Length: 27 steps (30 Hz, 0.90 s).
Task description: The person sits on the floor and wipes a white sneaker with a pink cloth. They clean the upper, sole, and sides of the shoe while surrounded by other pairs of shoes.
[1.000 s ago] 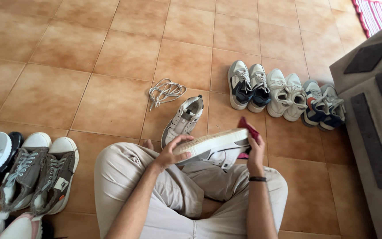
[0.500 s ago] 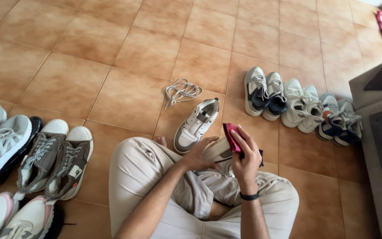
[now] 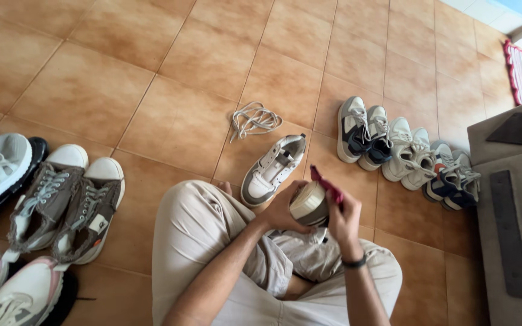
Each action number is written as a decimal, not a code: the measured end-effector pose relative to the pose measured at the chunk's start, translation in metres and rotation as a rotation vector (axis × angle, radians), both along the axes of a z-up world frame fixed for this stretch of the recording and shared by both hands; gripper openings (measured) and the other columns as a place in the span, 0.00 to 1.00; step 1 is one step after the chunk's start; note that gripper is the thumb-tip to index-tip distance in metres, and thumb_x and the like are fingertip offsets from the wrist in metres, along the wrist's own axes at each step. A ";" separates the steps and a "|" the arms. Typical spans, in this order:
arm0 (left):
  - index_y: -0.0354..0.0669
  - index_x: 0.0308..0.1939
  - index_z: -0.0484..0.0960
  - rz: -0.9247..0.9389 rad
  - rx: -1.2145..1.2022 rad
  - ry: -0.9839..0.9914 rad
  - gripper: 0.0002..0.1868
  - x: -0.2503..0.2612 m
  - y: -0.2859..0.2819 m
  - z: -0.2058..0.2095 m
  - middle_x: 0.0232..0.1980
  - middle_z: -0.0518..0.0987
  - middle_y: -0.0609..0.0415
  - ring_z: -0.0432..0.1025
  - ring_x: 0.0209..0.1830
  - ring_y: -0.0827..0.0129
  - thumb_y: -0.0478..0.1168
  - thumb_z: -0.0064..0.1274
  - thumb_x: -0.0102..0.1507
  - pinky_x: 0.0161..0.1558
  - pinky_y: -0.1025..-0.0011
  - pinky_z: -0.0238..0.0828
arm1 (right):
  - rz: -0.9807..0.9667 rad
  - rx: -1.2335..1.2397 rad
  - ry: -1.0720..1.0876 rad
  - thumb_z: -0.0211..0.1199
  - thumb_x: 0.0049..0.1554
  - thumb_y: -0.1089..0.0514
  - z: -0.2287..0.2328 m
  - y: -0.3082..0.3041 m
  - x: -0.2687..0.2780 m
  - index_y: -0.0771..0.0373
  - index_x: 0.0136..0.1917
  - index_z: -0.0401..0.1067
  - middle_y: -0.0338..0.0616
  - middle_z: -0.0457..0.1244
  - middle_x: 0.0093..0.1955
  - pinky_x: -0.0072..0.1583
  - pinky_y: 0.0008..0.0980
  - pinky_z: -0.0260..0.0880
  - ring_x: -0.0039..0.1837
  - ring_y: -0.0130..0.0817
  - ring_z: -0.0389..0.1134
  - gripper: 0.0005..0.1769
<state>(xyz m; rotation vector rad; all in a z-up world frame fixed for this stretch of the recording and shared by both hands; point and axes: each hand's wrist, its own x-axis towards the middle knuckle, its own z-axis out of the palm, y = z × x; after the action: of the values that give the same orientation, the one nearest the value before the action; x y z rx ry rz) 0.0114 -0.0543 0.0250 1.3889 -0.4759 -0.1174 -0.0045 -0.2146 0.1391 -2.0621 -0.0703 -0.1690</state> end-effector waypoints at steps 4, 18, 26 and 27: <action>0.41 0.68 0.67 0.024 -0.039 -0.034 0.54 0.002 0.010 0.002 0.60 0.77 0.48 0.73 0.61 0.65 0.46 0.78 0.42 0.63 0.67 0.71 | 0.307 -0.383 -0.589 0.54 0.46 0.71 -0.005 0.006 -0.024 0.66 0.59 0.77 0.55 0.68 0.66 0.74 0.50 0.62 0.74 0.58 0.63 0.28; 0.43 0.77 0.55 -0.137 -0.079 -0.022 0.63 0.001 0.011 0.021 0.69 0.72 0.52 0.68 0.69 0.67 0.46 0.77 0.43 0.68 0.68 0.67 | 0.220 -0.303 -0.532 0.53 0.48 0.70 0.018 0.024 -0.022 0.69 0.62 0.74 0.58 0.66 0.67 0.72 0.47 0.65 0.72 0.55 0.66 0.28; 0.43 0.76 0.62 -0.094 -0.118 -0.054 0.60 0.004 0.020 0.015 0.72 0.72 0.51 0.67 0.71 0.65 0.40 0.76 0.42 0.70 0.66 0.66 | 0.389 -0.346 -0.659 0.52 0.53 0.65 0.025 0.029 -0.007 0.66 0.55 0.78 0.50 0.70 0.61 0.71 0.47 0.67 0.67 0.50 0.71 0.20; 0.43 0.77 0.61 -0.059 -0.090 -0.084 0.61 0.004 0.019 0.015 0.73 0.71 0.51 0.65 0.72 0.65 0.38 0.75 0.41 0.71 0.65 0.63 | 0.280 -0.230 -0.506 0.52 0.56 0.64 0.023 0.032 -0.007 0.68 0.56 0.77 0.53 0.69 0.62 0.70 0.46 0.68 0.67 0.50 0.71 0.18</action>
<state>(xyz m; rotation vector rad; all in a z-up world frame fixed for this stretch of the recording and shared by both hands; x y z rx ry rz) 0.0157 -0.0353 0.0395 1.2958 -0.5856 -0.0848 -0.0117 -0.1823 0.1624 -2.1634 -0.7135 -0.5242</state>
